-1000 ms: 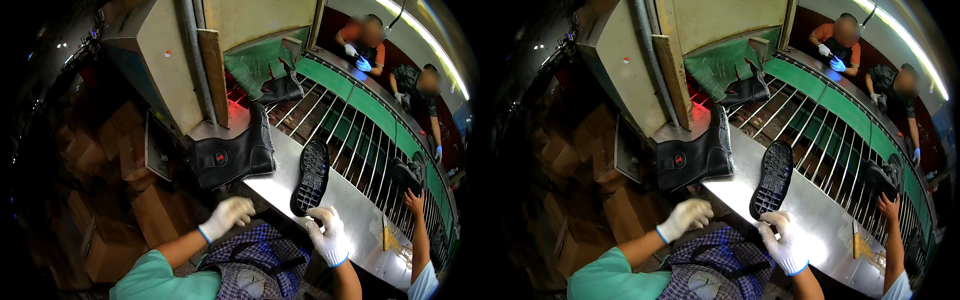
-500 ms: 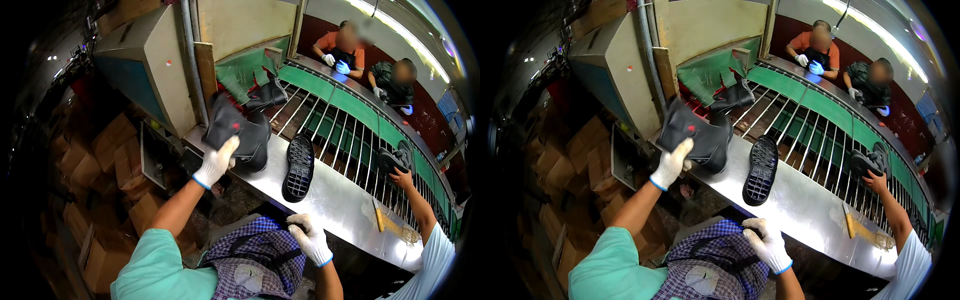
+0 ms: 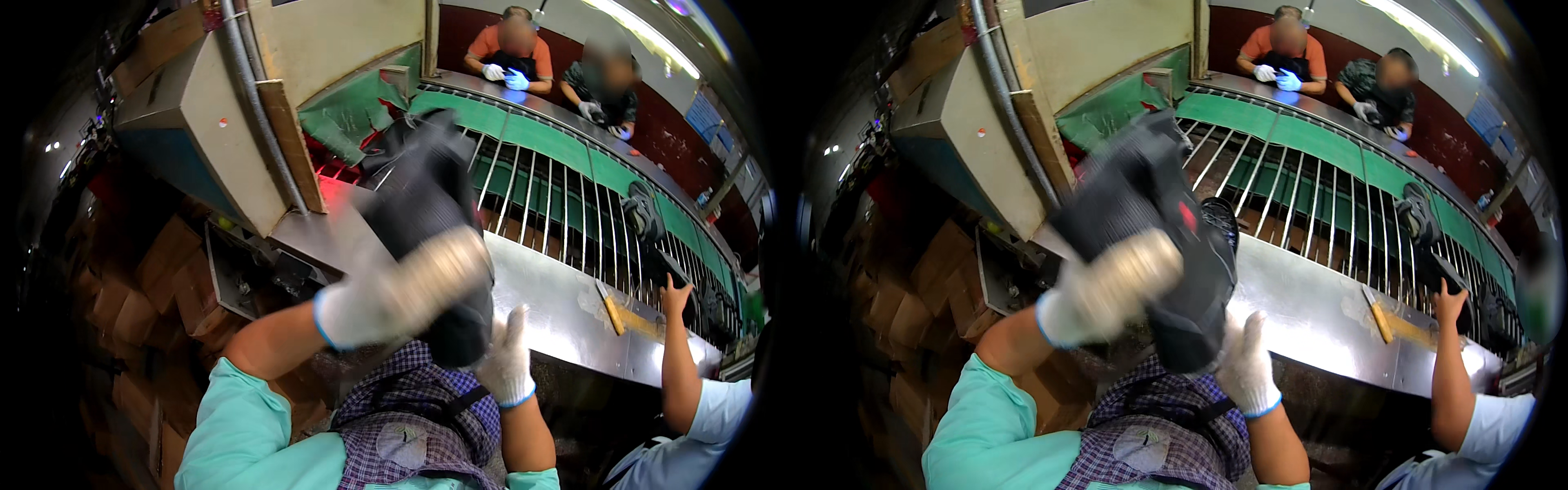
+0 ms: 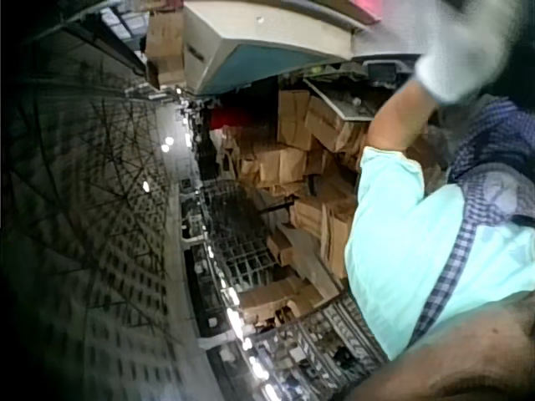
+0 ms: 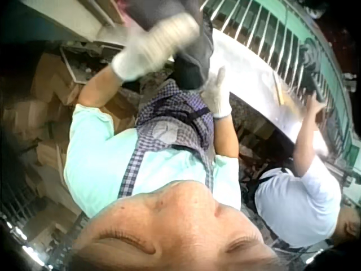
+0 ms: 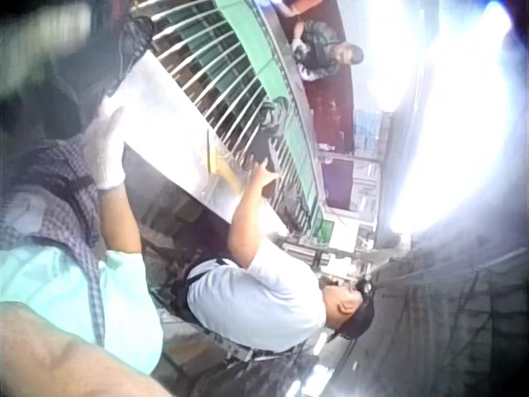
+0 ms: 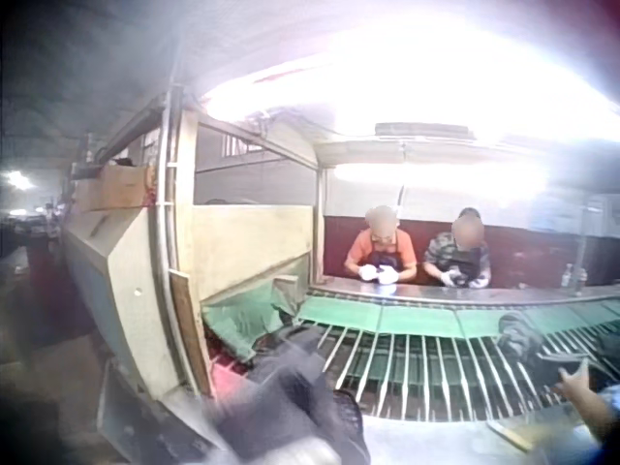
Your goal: The person picks up shoes one at a time from a conveyor belt, wipes the side of each shoe with a cloth, and places them back onto the belt.
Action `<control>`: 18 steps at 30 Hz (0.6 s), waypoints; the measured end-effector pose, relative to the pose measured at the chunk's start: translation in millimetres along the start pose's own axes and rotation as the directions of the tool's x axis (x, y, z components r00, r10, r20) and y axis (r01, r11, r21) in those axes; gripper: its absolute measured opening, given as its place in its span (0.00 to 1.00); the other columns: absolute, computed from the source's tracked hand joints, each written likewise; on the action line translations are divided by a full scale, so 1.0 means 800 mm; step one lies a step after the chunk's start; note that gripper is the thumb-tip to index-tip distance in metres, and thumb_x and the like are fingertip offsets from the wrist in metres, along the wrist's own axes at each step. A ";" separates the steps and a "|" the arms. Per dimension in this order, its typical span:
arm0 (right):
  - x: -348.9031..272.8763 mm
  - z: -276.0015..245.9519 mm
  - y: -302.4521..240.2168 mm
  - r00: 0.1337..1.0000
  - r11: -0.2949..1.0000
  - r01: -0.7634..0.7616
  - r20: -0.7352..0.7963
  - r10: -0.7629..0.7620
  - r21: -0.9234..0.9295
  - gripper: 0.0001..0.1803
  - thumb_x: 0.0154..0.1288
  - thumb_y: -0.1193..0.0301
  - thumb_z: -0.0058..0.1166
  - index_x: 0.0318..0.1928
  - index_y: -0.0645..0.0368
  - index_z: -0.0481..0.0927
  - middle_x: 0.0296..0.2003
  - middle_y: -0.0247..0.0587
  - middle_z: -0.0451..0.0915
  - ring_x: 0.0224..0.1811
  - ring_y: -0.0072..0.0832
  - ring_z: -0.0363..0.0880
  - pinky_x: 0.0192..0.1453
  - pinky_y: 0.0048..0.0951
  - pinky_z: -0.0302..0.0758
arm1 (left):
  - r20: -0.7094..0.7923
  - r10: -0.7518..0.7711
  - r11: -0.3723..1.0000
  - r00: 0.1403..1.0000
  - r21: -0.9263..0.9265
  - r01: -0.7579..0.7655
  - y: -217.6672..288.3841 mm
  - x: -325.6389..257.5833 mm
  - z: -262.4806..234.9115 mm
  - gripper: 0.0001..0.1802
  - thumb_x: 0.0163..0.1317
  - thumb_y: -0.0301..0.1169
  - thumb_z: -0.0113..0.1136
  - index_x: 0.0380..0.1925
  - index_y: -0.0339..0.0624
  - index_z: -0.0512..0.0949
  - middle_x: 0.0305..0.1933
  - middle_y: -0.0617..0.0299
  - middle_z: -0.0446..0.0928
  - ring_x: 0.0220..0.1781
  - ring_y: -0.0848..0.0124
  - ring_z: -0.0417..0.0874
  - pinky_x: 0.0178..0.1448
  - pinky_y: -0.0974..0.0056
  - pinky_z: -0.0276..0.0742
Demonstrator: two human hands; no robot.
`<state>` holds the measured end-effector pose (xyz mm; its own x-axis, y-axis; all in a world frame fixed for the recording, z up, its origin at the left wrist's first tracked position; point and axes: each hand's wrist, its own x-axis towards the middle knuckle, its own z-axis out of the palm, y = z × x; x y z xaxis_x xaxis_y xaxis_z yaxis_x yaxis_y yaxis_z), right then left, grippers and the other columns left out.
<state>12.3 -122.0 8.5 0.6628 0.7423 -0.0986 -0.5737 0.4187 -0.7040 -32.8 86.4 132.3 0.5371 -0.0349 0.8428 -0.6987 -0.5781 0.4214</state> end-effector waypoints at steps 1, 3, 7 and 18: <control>0.003 -0.007 -0.008 0.999 0.999 0.031 0.013 -0.031 0.023 0.49 0.86 0.32 0.27 0.81 0.64 0.65 0.73 0.54 0.76 0.75 0.45 0.76 0.76 0.50 0.77 | 0.347 0.015 0.993 0.938 0.106 -0.056 0.017 0.006 0.018 0.15 0.63 0.38 0.72 0.42 0.38 0.87 0.32 0.55 0.87 0.32 0.60 0.90 0.37 0.59 0.85; -0.010 -0.024 -0.029 0.996 0.992 0.089 -0.015 -0.088 0.091 0.49 0.85 0.32 0.31 0.78 0.65 0.68 0.69 0.54 0.79 0.71 0.45 0.79 0.74 0.49 0.79 | 0.955 -0.136 0.988 0.265 0.148 -0.029 0.071 0.039 0.057 0.18 0.61 0.43 0.72 0.39 0.38 0.86 0.38 0.52 0.89 0.39 0.57 0.93 0.41 0.56 0.87; -0.052 -0.069 -0.015 0.998 0.944 0.058 -0.021 -0.054 0.325 0.48 0.82 0.32 0.40 0.73 0.67 0.74 0.60 0.53 0.84 0.62 0.45 0.85 0.70 0.49 0.82 | 0.740 0.356 0.933 0.571 -0.312 -0.178 0.092 -0.084 0.145 0.22 0.65 0.52 0.68 0.34 0.42 0.81 0.30 0.60 0.78 0.37 0.61 0.86 0.40 0.58 0.81; -0.221 -0.149 0.070 0.908 0.910 0.244 -0.409 -0.093 0.334 0.47 0.81 0.32 0.47 0.70 0.69 0.78 0.56 0.53 0.87 0.57 0.43 0.88 0.68 0.47 0.85 | 0.580 -0.127 0.847 0.805 -0.359 0.392 0.019 -0.073 0.194 0.55 0.61 0.52 0.82 0.77 0.28 0.67 0.66 0.35 0.81 0.59 0.50 0.90 0.65 0.54 0.87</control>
<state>-79.8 -292.5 -96.7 0.8518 0.4207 -0.3121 -0.5216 0.7372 -0.4296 -1.0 -46.9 37.2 0.7950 -0.4270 0.4308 -0.5507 -0.2105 0.8077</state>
